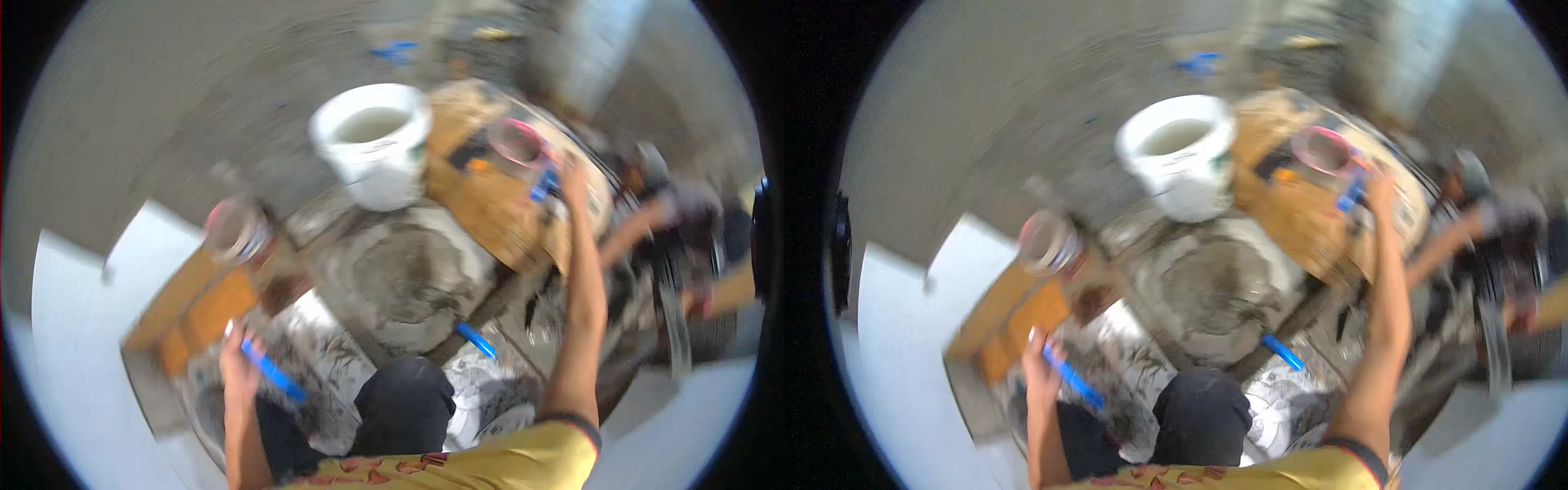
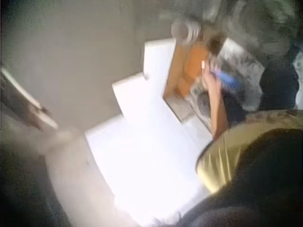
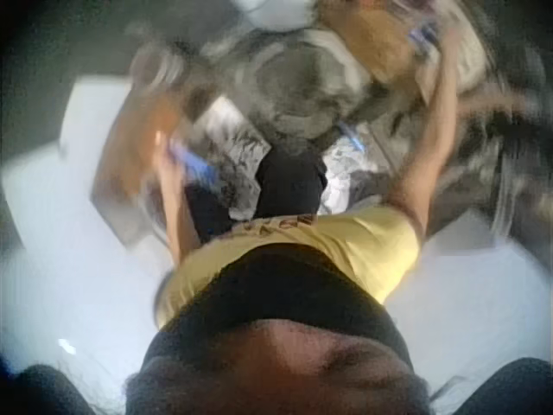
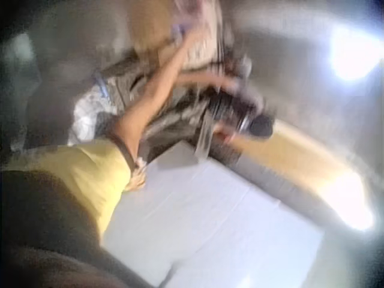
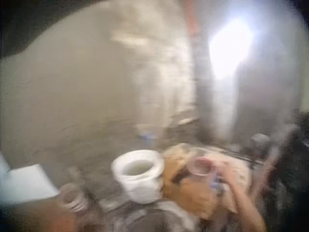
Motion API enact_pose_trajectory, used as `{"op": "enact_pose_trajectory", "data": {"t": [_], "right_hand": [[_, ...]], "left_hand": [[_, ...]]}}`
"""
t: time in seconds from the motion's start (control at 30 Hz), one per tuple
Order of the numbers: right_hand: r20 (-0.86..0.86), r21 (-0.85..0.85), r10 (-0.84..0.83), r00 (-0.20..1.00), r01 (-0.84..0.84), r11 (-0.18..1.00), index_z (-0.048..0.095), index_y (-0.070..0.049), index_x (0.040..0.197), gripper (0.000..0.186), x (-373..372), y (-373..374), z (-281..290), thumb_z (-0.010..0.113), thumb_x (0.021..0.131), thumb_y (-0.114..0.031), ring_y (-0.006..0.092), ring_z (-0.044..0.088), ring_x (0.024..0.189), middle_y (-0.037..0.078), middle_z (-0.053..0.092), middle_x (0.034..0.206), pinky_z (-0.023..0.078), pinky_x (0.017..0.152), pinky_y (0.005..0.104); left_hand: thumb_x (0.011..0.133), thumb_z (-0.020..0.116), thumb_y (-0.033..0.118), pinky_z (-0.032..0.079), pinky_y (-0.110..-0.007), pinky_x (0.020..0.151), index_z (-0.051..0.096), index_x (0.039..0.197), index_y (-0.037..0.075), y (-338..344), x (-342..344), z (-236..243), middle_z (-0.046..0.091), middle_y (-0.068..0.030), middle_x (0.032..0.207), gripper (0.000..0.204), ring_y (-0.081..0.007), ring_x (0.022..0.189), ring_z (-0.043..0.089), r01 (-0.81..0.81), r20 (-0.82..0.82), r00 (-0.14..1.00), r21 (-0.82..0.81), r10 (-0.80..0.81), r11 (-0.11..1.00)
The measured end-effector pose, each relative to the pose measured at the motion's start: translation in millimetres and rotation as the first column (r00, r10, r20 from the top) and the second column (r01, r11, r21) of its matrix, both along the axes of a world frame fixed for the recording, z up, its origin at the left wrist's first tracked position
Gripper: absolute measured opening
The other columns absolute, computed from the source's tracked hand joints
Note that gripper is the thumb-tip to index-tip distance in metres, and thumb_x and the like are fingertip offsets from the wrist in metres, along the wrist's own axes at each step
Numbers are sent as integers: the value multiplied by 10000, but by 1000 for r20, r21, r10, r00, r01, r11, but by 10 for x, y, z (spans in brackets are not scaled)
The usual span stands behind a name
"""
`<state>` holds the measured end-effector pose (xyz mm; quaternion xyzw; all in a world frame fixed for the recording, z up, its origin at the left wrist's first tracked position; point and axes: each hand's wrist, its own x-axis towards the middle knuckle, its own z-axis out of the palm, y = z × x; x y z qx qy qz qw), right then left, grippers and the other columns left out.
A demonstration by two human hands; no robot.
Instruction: The person applies white sealant tape to the end of a blue plastic pipe and a blue plastic valve, then attempts to screw the pipe into a wall fitting by hand.
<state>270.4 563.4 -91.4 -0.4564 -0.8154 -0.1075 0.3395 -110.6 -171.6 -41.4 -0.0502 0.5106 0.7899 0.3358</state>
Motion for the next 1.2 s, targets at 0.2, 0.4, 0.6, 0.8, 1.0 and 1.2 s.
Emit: {"op": "enact_pose_trajectory", "data": {"t": [0.2,0.4,0.6,0.8,1.0,1.2], "right_hand": [[-402,-617,523,751,-645,451,677,-9,1116,365,-1576,-4151,1245,571,1031,-347,231,635,1017,127,695,1051,486,938,394],[-251,-679,850,463,-710,187,496,-1,1387,463,-2965,-6721,1878,621,957,-117,498,640,998,317,635,1101,523,879,531],[-530,-769,744,406,-600,-220,549,12,1335,376,-3486,-8045,3222,523,1058,-241,193,628,664,106,619,772,495,614,330],[-673,-405,151,724,-190,-894,562,-11,1154,296,-4147,-9416,5044,516,1067,-290,111,494,532,36,550,766,410,485,269],[-487,-832,856,173,-391,-394,560,5,1174,337,-4815,-10297,5630,593,1023,-294,171,632,758,91,634,884,515,695,299],[-553,-532,342,760,-6,-847,569,-9,1191,334,-4960,-10391,5682,611,1015,-290,204,615,621,105,626,847,540,553,362]], "left_hand": [[1026,450,531,422,-324,688,541,1059,128,254,-340,456,516,-34,862,414,-185,760,490,98,-38,995,374,-91,922],[1069,479,431,513,-418,851,554,1143,99,-496,-507,956,605,-106,971,348,-245,864,591,-275,187,961,564,204,779],[1048,538,430,521,-397,883,571,1180,96,-2094,-808,2721,608,-86,1053,361,-234,934,599,-288,124,953,659,277,695],[1043,526,485,522,-371,845,548,1157,98,-3763,-1075,4650,580,-61,1000,404,-189,897,596,-356,142,928,606,344,711],[1082,470,319,498,-324,767,560,1092,80,-4628,-1523,5038,577,-58,910,256,-178,803,589,-451,-54,867,340,495,826],[1068,507,335,513,-331,763,556,1106,77,-4799,-1552,5011,595,-62,927,265,-197,810,627,-588,301,808,457,507,667]]}}
